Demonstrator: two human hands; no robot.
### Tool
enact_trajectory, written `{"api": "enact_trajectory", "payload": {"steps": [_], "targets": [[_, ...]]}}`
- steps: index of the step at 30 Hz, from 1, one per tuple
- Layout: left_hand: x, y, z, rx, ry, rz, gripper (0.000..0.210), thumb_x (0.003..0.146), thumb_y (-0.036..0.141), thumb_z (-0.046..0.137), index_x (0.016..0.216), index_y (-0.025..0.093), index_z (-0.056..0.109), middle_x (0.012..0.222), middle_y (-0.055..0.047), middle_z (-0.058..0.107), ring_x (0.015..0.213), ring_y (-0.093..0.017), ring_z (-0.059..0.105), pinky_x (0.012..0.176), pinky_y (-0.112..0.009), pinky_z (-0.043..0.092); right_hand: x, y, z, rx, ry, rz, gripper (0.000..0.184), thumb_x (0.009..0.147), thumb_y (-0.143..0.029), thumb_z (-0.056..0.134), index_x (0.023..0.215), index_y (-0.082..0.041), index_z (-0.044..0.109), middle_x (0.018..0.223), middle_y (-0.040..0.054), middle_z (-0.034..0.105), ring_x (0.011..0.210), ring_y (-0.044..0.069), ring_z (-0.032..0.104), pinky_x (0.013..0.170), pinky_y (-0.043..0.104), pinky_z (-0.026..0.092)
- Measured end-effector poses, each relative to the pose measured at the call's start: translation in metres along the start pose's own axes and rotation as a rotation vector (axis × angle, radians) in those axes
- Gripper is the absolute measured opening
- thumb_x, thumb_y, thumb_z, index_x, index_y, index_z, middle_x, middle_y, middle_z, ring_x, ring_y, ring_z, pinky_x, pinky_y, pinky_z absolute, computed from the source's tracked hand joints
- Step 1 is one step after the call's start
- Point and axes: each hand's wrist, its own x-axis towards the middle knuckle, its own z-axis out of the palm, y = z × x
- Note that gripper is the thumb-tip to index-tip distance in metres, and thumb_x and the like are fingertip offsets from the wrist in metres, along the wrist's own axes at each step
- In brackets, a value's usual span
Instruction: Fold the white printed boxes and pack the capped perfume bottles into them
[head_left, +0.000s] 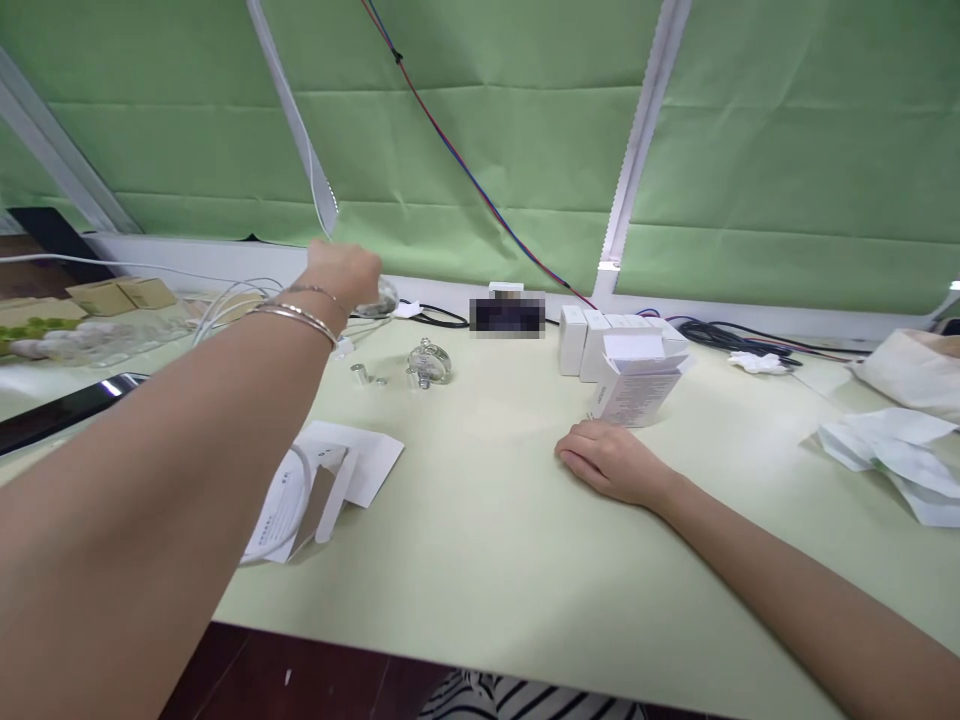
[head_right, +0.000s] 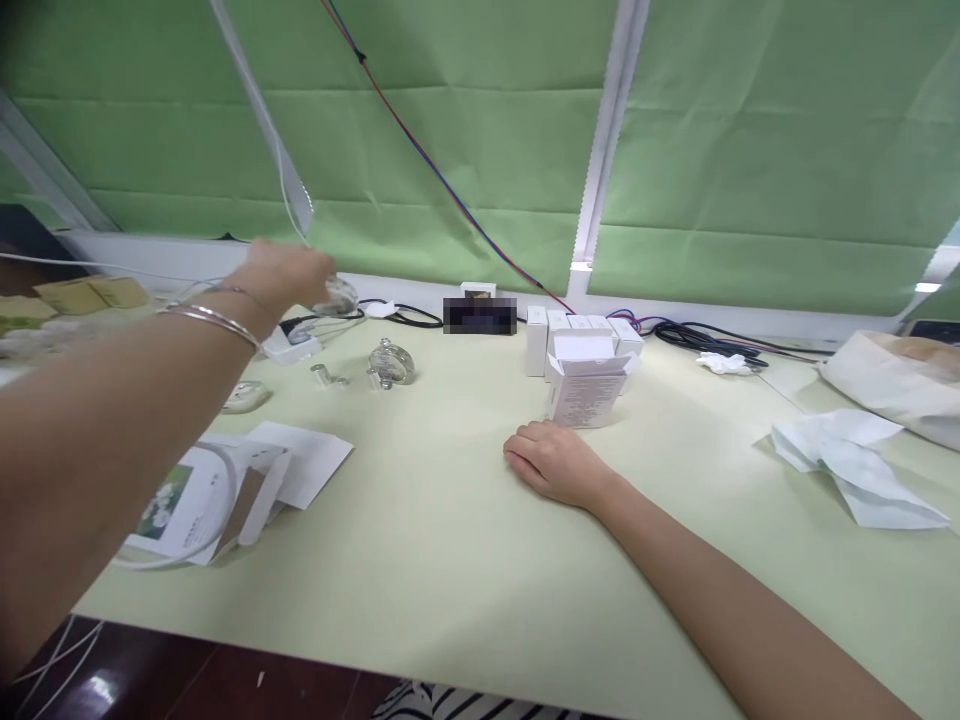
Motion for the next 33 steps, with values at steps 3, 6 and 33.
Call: {"api": "enact_trajectory", "payload": {"steps": [3, 6, 33], "targets": [[-0.001, 0.025, -0.032, 0.071, 0.035, -0.036, 0.029, 0.084, 0.021, 0.057, 0.104, 0.0, 0.059, 0.104, -0.013, 0.059, 0.108, -0.03, 0.049, 0.093, -0.055, 0.036, -0.002, 0.001, 0.002, -0.011, 0.141, -0.041, 0.02, 0.091, -0.019, 0.038, 0.091, -0.018, 0.058, 0.078, 0.0073, 0.065, 0.072, 0.019, 0.06, 0.066, 0.033, 0.048], [-0.026, 0.065, -0.062, 0.078, 0.04, -0.073, 0.036, 0.076, 0.025, 0.065, 0.108, 0.008, 0.061, 0.105, -0.012, 0.058, 0.107, -0.036, 0.047, 0.082, -0.054, 0.041, -0.005, 0.001, 0.003, -0.016, 0.364, -0.055, 0.021, 0.09, -0.018, 0.041, 0.108, -0.02, 0.051, 0.091, 0.0095, 0.066, 0.082, 0.021, 0.062, 0.07, 0.035, 0.051], [-0.033, -0.008, 0.052, 0.106, -0.446, -0.132, 0.054, 0.067, 0.038, 0.069, 0.115, 0.014, 0.061, 0.124, -0.023, 0.056, 0.11, -0.041, 0.053, 0.083, -0.046, 0.044, -0.003, -0.015, 0.0, 0.547, 0.315, 0.496, 0.03, 0.074, -0.04, 0.065, 0.096, -0.02, 0.059, 0.088, 0.0045, 0.071, 0.08, 0.022, 0.066, 0.074, 0.036, 0.051]]}}
